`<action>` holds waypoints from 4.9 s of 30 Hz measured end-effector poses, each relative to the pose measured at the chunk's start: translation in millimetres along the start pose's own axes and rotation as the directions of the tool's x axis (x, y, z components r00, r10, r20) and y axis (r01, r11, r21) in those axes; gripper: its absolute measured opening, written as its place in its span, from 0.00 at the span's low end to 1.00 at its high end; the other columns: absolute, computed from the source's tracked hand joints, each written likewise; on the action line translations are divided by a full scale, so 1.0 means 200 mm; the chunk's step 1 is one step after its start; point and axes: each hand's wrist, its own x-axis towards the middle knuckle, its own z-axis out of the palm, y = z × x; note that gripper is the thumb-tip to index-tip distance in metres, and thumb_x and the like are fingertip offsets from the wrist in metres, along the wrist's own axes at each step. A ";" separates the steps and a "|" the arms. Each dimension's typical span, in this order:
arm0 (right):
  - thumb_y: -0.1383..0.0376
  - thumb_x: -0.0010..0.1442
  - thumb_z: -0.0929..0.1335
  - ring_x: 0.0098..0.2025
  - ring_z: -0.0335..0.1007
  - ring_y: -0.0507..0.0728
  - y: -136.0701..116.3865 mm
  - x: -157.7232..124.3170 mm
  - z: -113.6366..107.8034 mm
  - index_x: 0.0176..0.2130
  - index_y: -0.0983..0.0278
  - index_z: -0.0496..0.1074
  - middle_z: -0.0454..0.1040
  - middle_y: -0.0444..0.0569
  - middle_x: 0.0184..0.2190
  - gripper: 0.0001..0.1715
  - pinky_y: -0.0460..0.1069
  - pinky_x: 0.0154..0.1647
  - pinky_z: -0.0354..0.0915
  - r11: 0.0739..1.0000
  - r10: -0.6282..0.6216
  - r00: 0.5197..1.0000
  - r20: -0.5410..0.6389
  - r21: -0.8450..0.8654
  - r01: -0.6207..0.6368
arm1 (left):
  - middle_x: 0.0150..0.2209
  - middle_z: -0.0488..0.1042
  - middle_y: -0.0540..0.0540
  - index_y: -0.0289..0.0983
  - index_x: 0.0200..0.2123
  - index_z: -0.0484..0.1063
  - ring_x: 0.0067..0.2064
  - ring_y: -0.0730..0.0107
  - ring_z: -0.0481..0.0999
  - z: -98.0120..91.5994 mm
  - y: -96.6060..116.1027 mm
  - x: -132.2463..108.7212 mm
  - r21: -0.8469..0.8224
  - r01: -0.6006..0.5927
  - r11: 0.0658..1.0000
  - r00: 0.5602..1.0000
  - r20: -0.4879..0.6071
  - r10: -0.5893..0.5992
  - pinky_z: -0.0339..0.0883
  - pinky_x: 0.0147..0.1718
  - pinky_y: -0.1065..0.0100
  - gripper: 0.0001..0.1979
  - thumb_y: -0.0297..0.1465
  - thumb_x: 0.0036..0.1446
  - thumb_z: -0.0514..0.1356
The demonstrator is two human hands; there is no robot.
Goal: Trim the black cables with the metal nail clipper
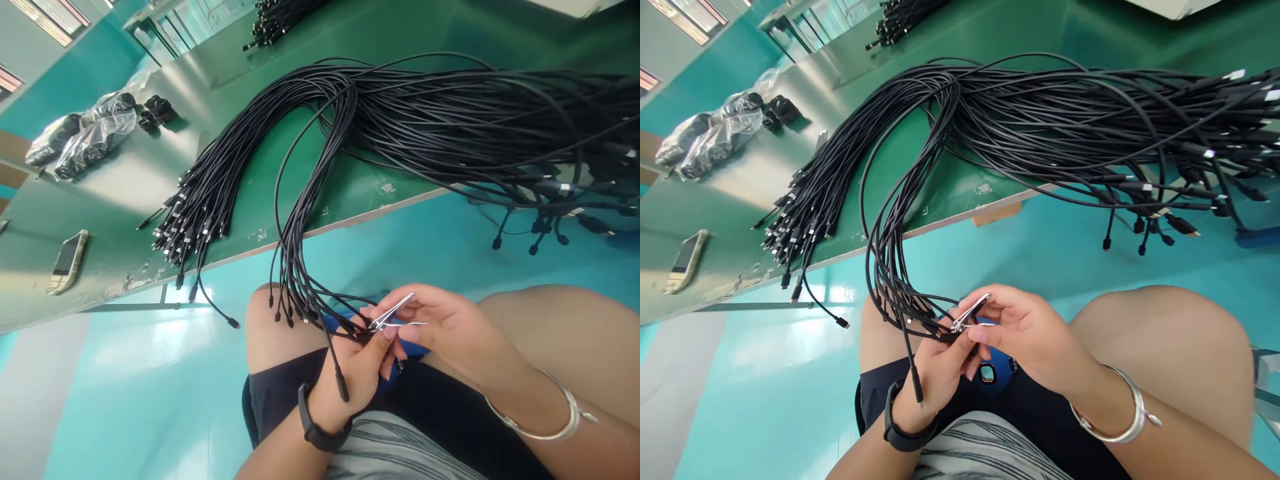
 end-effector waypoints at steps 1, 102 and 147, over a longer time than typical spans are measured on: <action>0.64 0.58 0.73 0.25 0.73 0.53 0.00 0.00 0.00 0.41 0.60 0.76 0.76 0.45 0.32 0.09 0.54 0.27 0.77 0.999 0.032 0.999 0.000 -0.010 -0.032 | 0.23 0.72 0.50 0.33 0.34 0.73 0.18 0.82 0.64 0.00 -0.01 0.00 -0.030 0.033 0.999 0.999 0.021 -0.033 0.53 0.17 0.77 0.16 0.42 0.61 0.60; 0.66 0.63 0.69 0.28 0.71 0.52 0.00 0.01 -0.01 0.41 0.60 0.73 0.78 0.48 0.37 0.04 0.52 0.27 0.72 0.992 -0.094 0.995 -0.044 0.074 0.098 | 0.30 0.81 0.47 0.36 0.36 0.79 0.31 0.68 0.82 0.03 0.04 -0.08 -0.089 -0.125 0.988 0.985 -0.133 0.112 0.78 0.32 0.70 0.08 0.32 0.62 0.60; 0.64 0.63 0.69 0.34 0.79 0.53 -0.03 0.00 -0.03 0.41 0.53 0.75 0.79 0.43 0.35 0.06 0.45 0.32 0.76 0.890 -0.314 0.947 -0.063 -0.368 0.270 | 0.20 0.76 0.50 0.34 0.28 0.68 0.19 0.72 0.77 0.09 0.09 -0.11 -0.173 -0.022 0.985 0.965 -0.260 -0.024 0.72 0.21 0.74 0.14 0.35 0.51 0.69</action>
